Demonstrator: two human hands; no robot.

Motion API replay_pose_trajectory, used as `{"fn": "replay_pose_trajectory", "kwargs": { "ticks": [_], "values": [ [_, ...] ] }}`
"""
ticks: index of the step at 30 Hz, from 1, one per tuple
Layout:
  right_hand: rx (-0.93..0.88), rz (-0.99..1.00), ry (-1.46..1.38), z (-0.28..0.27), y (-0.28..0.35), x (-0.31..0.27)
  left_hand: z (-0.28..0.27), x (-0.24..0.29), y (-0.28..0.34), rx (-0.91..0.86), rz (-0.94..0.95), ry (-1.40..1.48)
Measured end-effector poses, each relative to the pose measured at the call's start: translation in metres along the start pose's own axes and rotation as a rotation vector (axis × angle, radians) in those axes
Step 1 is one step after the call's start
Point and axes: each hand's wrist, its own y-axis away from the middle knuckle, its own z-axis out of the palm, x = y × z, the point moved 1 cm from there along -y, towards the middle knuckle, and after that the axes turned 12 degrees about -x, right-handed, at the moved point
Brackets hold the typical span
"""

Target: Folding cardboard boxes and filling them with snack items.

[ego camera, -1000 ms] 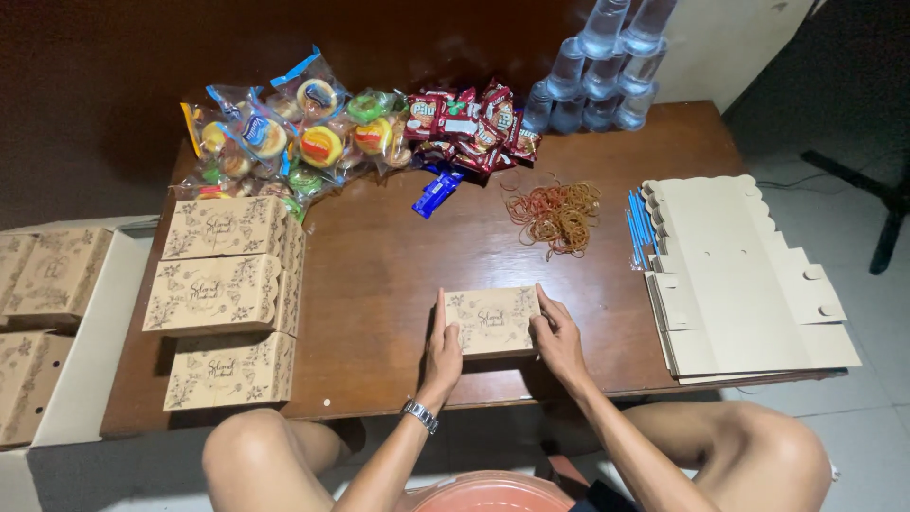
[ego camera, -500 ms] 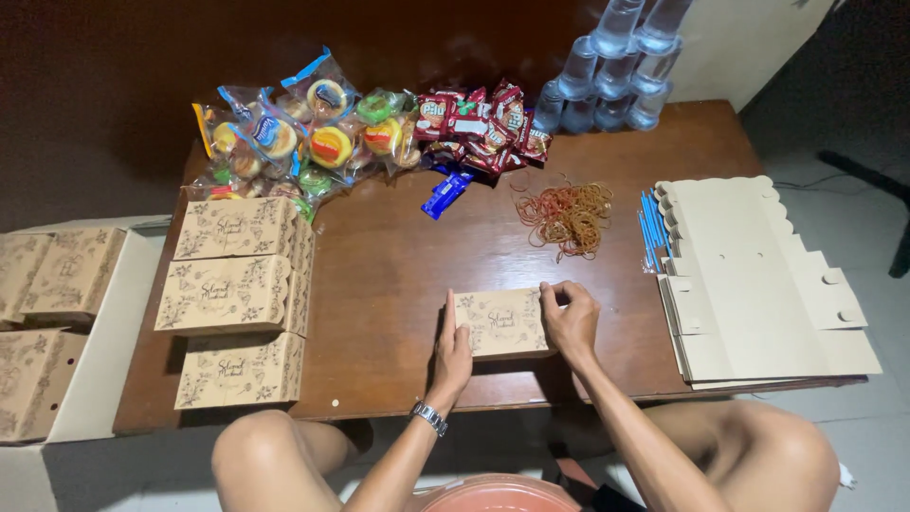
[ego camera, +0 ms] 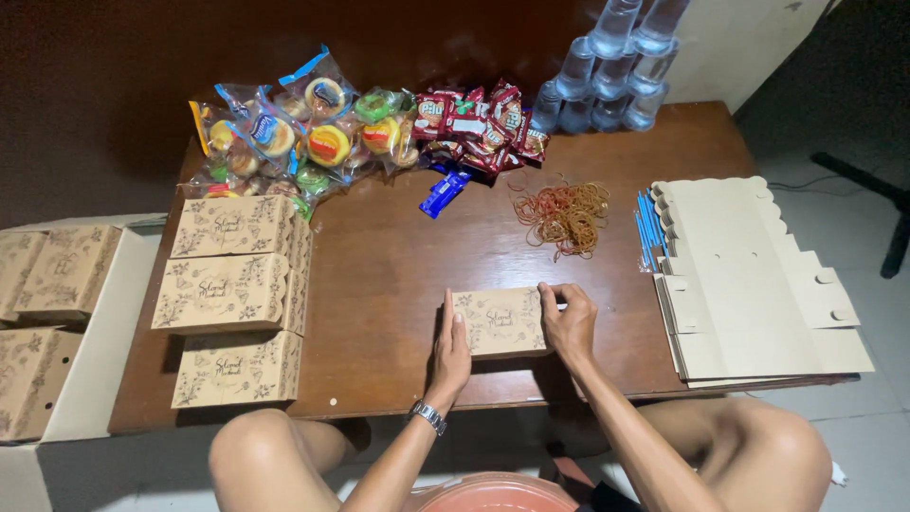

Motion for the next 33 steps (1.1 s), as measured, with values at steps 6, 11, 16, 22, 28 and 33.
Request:
{"fn": "replay_pose_trajectory", "kwargs": {
  "ticks": [6,11,16,22,28,33],
  "values": [
    [-0.072,0.100,-0.083,-0.002,0.007,0.013,-0.001,-0.007,0.000,-0.012,-0.006,-0.016],
    [-0.088,0.314,-0.306,-0.006,0.011,0.022,-0.003,-0.016,-0.008,-0.008,0.004,0.001],
    [-0.236,-0.031,-0.231,-0.050,0.031,-0.081,0.005,0.044,0.012,-0.032,0.249,-0.580],
    [-0.408,-0.162,-0.087,-0.025,0.047,-0.063,0.038,-0.003,-0.002,-0.113,0.595,-1.114],
    [-0.462,0.005,-0.350,-0.026,0.031,-0.036,0.032,0.000,-0.002,-0.211,0.443,-1.102],
    [-0.139,0.088,-0.209,-0.028,-0.033,0.018,0.024,0.011,0.005,-0.168,0.484,-1.075]
  ]
}}
